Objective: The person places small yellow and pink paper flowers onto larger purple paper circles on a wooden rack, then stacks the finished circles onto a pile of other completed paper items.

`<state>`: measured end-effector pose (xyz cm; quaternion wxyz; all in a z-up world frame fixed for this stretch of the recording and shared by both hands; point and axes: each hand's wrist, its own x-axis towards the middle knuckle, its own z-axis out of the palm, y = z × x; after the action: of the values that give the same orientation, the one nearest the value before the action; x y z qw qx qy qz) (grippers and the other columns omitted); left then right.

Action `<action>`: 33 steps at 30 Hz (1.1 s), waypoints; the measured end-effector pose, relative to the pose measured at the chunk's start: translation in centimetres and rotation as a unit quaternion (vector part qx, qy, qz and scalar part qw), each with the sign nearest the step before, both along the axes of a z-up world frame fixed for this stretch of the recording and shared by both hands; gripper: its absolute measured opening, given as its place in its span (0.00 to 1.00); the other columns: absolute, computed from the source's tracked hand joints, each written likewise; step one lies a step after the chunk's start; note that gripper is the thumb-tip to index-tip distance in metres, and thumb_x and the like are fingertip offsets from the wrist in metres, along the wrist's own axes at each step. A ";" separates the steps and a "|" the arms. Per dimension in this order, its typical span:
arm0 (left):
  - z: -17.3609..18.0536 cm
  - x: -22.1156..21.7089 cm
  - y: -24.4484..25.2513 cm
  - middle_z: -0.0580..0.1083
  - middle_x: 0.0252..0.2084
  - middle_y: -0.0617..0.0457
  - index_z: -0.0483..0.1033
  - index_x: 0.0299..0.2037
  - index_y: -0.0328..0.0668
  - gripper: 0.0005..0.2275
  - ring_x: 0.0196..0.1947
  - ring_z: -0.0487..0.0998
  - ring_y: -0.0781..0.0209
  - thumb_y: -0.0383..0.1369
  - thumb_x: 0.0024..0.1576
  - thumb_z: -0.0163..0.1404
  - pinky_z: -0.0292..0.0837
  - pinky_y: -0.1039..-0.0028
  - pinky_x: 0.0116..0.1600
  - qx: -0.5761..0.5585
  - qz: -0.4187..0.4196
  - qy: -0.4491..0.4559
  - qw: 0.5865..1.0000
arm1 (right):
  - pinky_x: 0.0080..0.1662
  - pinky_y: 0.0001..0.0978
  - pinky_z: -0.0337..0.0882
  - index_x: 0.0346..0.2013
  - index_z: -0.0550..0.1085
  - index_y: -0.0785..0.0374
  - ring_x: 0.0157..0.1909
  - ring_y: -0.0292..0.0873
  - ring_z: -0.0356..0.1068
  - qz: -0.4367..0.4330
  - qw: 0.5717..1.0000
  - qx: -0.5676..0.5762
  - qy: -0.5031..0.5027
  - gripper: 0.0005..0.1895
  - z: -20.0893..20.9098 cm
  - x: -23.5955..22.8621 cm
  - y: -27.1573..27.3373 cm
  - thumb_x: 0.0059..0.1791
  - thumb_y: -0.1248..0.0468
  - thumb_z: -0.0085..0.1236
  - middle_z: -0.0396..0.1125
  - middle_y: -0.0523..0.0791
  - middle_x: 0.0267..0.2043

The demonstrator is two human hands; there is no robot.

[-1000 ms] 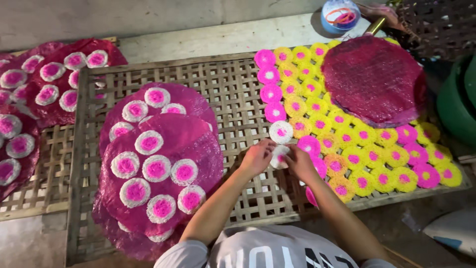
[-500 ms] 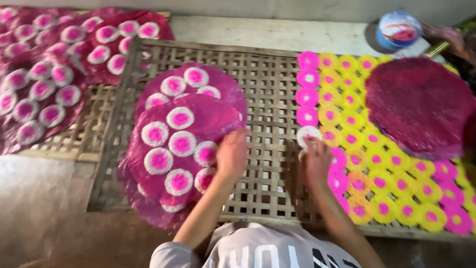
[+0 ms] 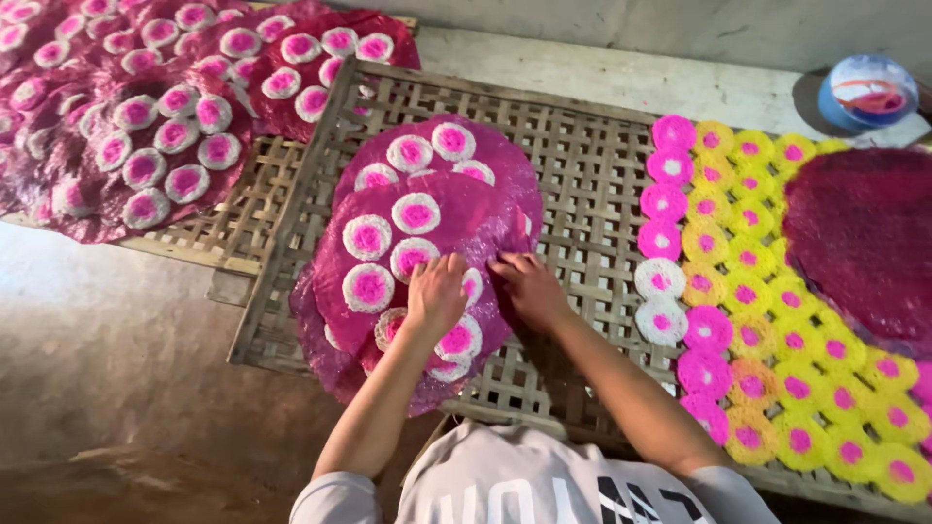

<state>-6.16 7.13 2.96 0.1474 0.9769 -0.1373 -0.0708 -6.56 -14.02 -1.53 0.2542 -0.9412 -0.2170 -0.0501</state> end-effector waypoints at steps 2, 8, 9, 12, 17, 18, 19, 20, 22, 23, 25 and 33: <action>-0.1 1.3 -0.5 0.74 0.50 0.46 0.71 0.52 0.37 0.13 0.53 0.74 0.52 0.34 0.60 0.50 0.67 0.58 0.61 0.032 -0.001 0.013 0.999 | 0.60 0.48 0.67 0.61 0.72 0.54 0.63 0.55 0.63 -0.025 0.999 0.044 0.019 0.26 -0.1 -1.4 -1.1 0.47 0.68 0.58 0.65 0.46 0.63; 2.8 -0.1 -1.6 0.74 0.49 0.47 0.72 0.49 0.40 0.12 0.51 0.74 0.52 0.36 0.59 0.52 0.71 0.60 0.53 0.070 -0.030 0.064 0.995 | 0.59 0.40 0.71 0.56 0.76 0.63 0.57 0.50 0.72 -0.105 0.939 0.296 0.137 0.16 -1.9 -7.3 -3.5 0.53 0.68 0.55 0.73 0.47 0.55; 3.0 -1.0 -2.5 0.74 0.48 0.47 0.72 0.48 0.40 0.12 0.49 0.75 0.52 0.36 0.59 0.52 0.71 0.61 0.52 0.059 -0.043 0.070 0.995 | 0.58 0.38 0.73 0.55 0.78 0.64 0.56 0.47 0.75 -0.111 0.898 0.383 0.186 0.15 -2.3 -8.5 -3.7 0.55 0.67 0.54 0.75 0.46 0.53; 3.3 -4.7 -7.1 0.75 0.44 0.47 0.73 0.47 0.39 0.10 0.44 0.77 0.52 0.34 0.59 0.53 0.73 0.63 0.48 -0.072 -0.108 0.106 0.986 | 0.52 0.35 0.73 0.56 0.75 0.68 0.49 0.44 0.75 -0.131 0.534 0.705 0.448 0.24 -3.0 -12.0 -6.0 0.55 0.52 0.49 0.75 0.48 0.49; 1.0 -9.2 -14.8 0.77 0.37 0.46 0.75 0.44 0.38 0.07 0.36 0.81 0.52 0.32 0.59 0.54 0.75 0.66 0.42 -0.314 -0.144 0.173 0.922 | 0.53 0.38 0.73 0.53 0.74 0.68 0.51 0.43 0.73 -0.248 0.615 0.660 0.352 0.16 -4.4 -16.7 -12.3 0.53 0.63 0.55 0.73 0.48 0.49; 0.0 -9.3 -15.9 0.76 0.36 0.44 0.74 0.45 0.38 0.06 0.35 0.80 0.51 0.31 0.62 0.52 0.75 0.65 0.42 -0.318 -0.130 0.139 0.929 | 0.52 0.38 0.72 0.53 0.75 0.68 0.49 0.43 0.73 -0.277 0.654 0.617 0.338 0.16 -4.5 -17.4 -14.0 0.52 0.64 0.57 0.73 0.47 0.49; -1.2 -8.7 -17.3 0.76 0.40 0.42 0.73 0.48 0.37 0.09 0.39 0.79 0.47 0.28 0.59 0.52 0.75 0.63 0.45 -0.352 -0.196 0.058 0.914 | 0.52 0.38 0.72 0.54 0.75 0.66 0.50 0.44 0.73 -0.290 0.693 0.574 0.325 0.17 -4.4 -17.7 -15.9 0.51 0.65 0.56 0.74 0.47 0.49; -2.6 -8.2 -18.4 0.75 0.43 0.40 0.71 0.52 0.35 0.14 0.42 0.79 0.43 0.26 0.55 0.53 0.75 0.61 0.48 -0.379 -0.257 -0.019 0.889 | 0.52 0.38 0.72 0.55 0.74 0.64 0.50 0.45 0.73 -0.301 0.727 0.530 0.316 0.18 -4.3 -18.1 -17.4 0.51 0.65 0.55 0.74 0.47 0.50; -4.9 -8.2 -20.3 0.75 0.44 0.41 0.70 0.55 0.37 0.17 0.44 0.79 0.42 0.25 0.54 0.52 0.76 0.59 0.49 -0.383 -0.296 -0.002 0.875 | 0.51 0.40 0.72 0.55 0.75 0.62 0.50 0.50 0.73 -0.330 0.830 0.370 0.255 0.18 -3.6 -18.6 -18.4 0.49 0.66 0.55 0.73 0.50 0.49; -5.6 -8.3 -21.3 0.76 0.42 0.44 0.70 0.54 0.40 0.15 0.41 0.80 0.45 0.27 0.56 0.52 0.76 0.60 0.47 -0.359 -0.274 0.092 0.887 | 0.50 0.43 0.72 0.53 0.75 0.63 0.49 0.54 0.72 -0.342 0.884 0.249 0.198 0.18 -2.8 -19.3 -18.7 0.49 0.66 0.57 0.72 0.53 0.48; -6.0 -8.5 -22.6 0.76 0.40 0.47 0.71 0.52 0.43 0.13 0.41 0.80 0.47 0.29 0.57 0.51 0.77 0.60 0.46 -0.326 -0.248 0.156 0.899 | 0.49 0.48 0.72 0.53 0.74 0.64 0.49 0.60 0.72 -0.357 0.922 0.108 0.105 0.17 -1.6 -19.4 -18.5 0.49 0.66 0.58 0.70 0.56 0.47; -4.1 -9.5 -23.1 0.72 0.47 0.44 0.72 0.49 0.43 0.09 0.46 0.76 0.43 0.28 0.59 0.53 0.74 0.58 0.46 -0.319 -0.184 0.033 0.929 | 0.49 0.54 0.69 0.56 0.70 0.65 0.52 0.63 0.68 -0.401 0.915 0.014 0.039 0.23 0.4 -18.9 -17.4 0.46 0.65 0.60 0.68 0.57 0.49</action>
<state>-15.65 -15.92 -1.18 0.4399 0.8331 -0.3251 -0.0819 -25.42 -31.45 -1.10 0.2337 -0.9468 0.1894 -0.1146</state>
